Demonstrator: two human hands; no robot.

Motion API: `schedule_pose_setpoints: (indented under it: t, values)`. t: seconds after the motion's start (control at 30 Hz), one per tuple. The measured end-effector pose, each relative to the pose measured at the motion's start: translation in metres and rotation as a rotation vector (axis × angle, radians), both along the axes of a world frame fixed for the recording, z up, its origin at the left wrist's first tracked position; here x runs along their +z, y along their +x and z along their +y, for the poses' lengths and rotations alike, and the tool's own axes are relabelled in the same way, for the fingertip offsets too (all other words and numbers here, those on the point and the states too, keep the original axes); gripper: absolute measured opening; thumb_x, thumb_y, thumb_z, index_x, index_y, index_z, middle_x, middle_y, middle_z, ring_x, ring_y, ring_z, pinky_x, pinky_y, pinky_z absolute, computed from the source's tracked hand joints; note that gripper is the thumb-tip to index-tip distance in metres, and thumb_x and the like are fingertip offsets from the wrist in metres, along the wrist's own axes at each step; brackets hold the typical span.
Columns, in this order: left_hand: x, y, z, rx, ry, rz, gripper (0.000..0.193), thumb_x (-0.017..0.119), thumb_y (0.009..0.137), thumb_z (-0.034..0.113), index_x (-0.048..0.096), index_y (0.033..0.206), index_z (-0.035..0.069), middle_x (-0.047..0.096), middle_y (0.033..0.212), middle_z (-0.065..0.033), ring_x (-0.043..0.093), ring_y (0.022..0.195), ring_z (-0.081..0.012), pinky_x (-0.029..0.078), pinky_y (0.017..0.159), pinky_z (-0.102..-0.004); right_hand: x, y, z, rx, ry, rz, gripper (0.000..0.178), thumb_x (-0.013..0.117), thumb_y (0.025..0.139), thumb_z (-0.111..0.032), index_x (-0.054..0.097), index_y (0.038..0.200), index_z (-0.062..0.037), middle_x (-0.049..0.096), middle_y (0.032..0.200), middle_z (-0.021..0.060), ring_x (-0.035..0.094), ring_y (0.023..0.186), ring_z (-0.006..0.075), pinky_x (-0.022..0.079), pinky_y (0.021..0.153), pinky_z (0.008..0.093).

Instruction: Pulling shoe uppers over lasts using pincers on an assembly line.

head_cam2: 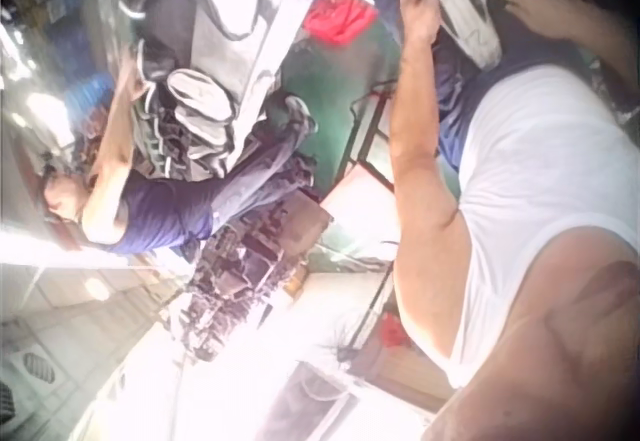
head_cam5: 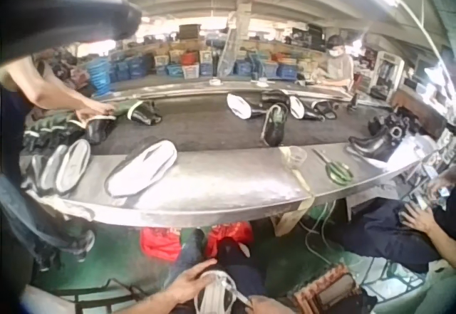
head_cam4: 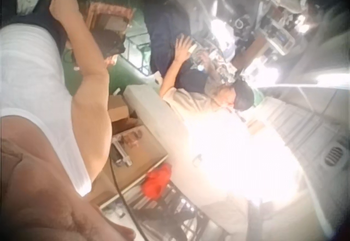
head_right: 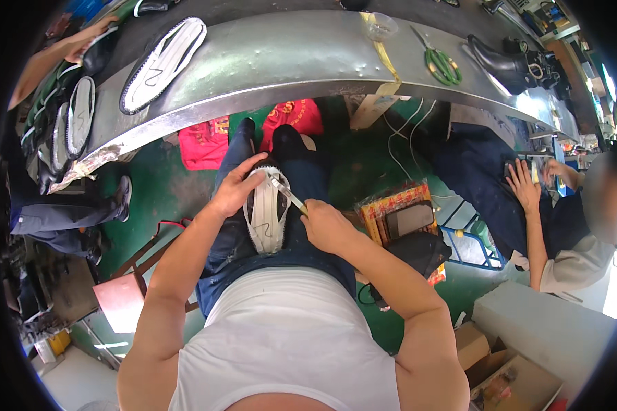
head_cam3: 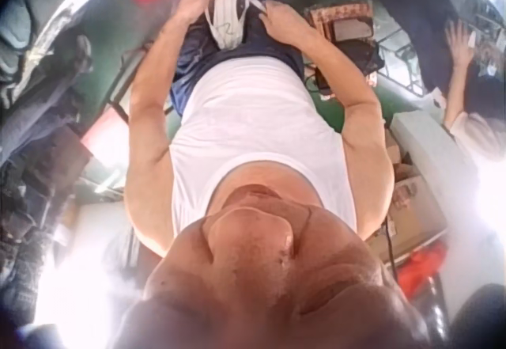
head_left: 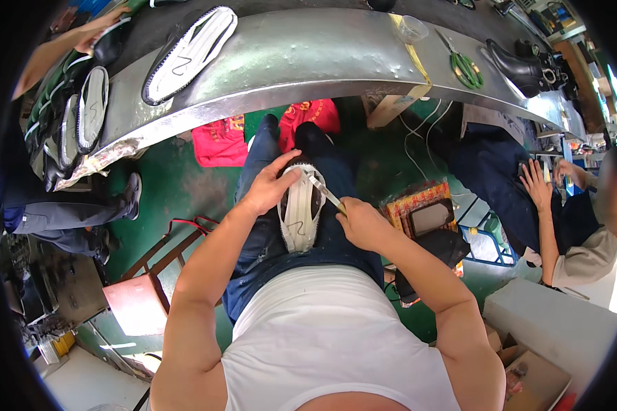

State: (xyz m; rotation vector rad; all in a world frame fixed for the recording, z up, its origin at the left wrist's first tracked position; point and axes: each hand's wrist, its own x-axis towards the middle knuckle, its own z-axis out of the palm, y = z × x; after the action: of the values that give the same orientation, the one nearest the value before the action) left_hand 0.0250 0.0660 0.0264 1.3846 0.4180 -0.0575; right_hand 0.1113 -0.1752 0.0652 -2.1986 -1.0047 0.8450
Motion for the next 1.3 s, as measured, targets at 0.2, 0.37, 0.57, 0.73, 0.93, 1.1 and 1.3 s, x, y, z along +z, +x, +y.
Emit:
schedule_pose_setpoints:
  t: [0.2, 0.37, 0.57, 0.73, 0.93, 1.1, 1.3]
  values:
    - [0.0, 0.005, 0.001, 0.024, 0.027, 0.06, 0.049, 0.061, 0.095, 0.013, 0.05, 0.142, 0.011, 0.063, 0.118, -0.0059, 0.059, 0.101, -0.0113, 0.049, 0.09, -0.0283, 0.042, 0.011, 0.002, -0.1, 0.007, 0.471, 0.032, 0.057, 0.098, -0.031, 0.057, 0.096, 0.0013, 0.065, 0.073, 0.0077, 0.061, 0.063, 0.0142, 0.049, 0.059, 0.0311]
    - [-0.008, -0.016, -0.012, 0.008, 0.159, 0.037, 0.055, 0.064, 0.093, 0.016, 0.045, 0.144, 0.007, 0.063, 0.124, -0.0121, 0.06, 0.111, -0.0177, 0.047, 0.097, -0.0306, 0.007, 0.011, 0.022, -0.192, 0.021, 0.361, 0.033, 0.055, 0.097, -0.032, 0.057, 0.096, 0.0007, 0.063, 0.073, 0.0101, 0.062, 0.064, 0.0219, 0.05, 0.063, 0.0355]
    - [-0.012, -0.06, -0.033, 0.165, -0.019, 0.08, 0.065, 0.053, 0.085, -0.001, 0.037, 0.147, -0.002, 0.055, 0.136, -0.0156, 0.052, 0.126, -0.0187, 0.038, 0.107, -0.0287, 0.023, 0.01, -0.023, -0.063, -0.091, 0.391, 0.025, 0.062, 0.092, -0.025, 0.058, 0.094, -0.0004, 0.064, 0.077, 0.0152, 0.063, 0.074, 0.0306, 0.049, 0.073, 0.0418]
    - [-0.009, -0.064, -0.045, 0.074, -0.18, 0.026, 0.087, 0.054, 0.077, -0.005, 0.016, 0.155, 0.0, 0.044, 0.148, -0.0158, 0.046, 0.132, -0.0212, 0.034, 0.11, -0.0281, 0.034, 0.0, -0.026, 0.283, -0.194, 0.072, 0.031, 0.061, 0.091, -0.018, 0.058, 0.112, 0.0035, 0.065, 0.096, 0.0221, 0.063, 0.092, 0.0411, 0.049, 0.084, 0.0451]
    - [-0.028, -0.07, -0.067, 0.036, 0.231, 0.108, 0.091, 0.064, 0.081, 0.009, 0.012, 0.154, -0.004, 0.041, 0.148, -0.0253, 0.042, 0.137, -0.0287, 0.03, 0.113, -0.0312, 0.031, -0.006, -0.018, 0.355, -0.022, -0.202, 0.047, 0.062, 0.086, -0.009, 0.05, 0.125, 0.0139, 0.058, 0.116, 0.0285, 0.058, 0.11, 0.0395, 0.047, 0.095, 0.0439]
    - [-0.034, -0.074, -0.075, 0.023, 0.177, 0.094, 0.094, 0.061, 0.081, 0.007, 0.003, 0.155, -0.003, 0.035, 0.152, -0.0269, 0.041, 0.138, -0.0278, 0.031, 0.113, -0.0303, 0.051, 0.0, 0.011, 0.526, -0.196, -0.466, 0.043, 0.062, 0.079, -0.003, 0.053, 0.116, 0.0166, 0.061, 0.108, 0.0285, 0.062, 0.104, 0.0377, 0.05, 0.091, 0.0442]
    - [-0.042, -0.074, -0.067, 0.257, -0.355, 0.01, 0.083, 0.042, 0.082, 0.006, 0.005, 0.156, -0.002, 0.024, 0.159, -0.0205, 0.041, 0.137, -0.0261, 0.034, 0.11, -0.0298, 0.093, 0.018, 0.07, 0.783, -0.712, -0.083, 0.029, 0.061, 0.087, -0.018, 0.061, 0.099, 0.0084, 0.067, 0.088, 0.0261, 0.067, 0.092, 0.0397, 0.052, 0.081, 0.0478]
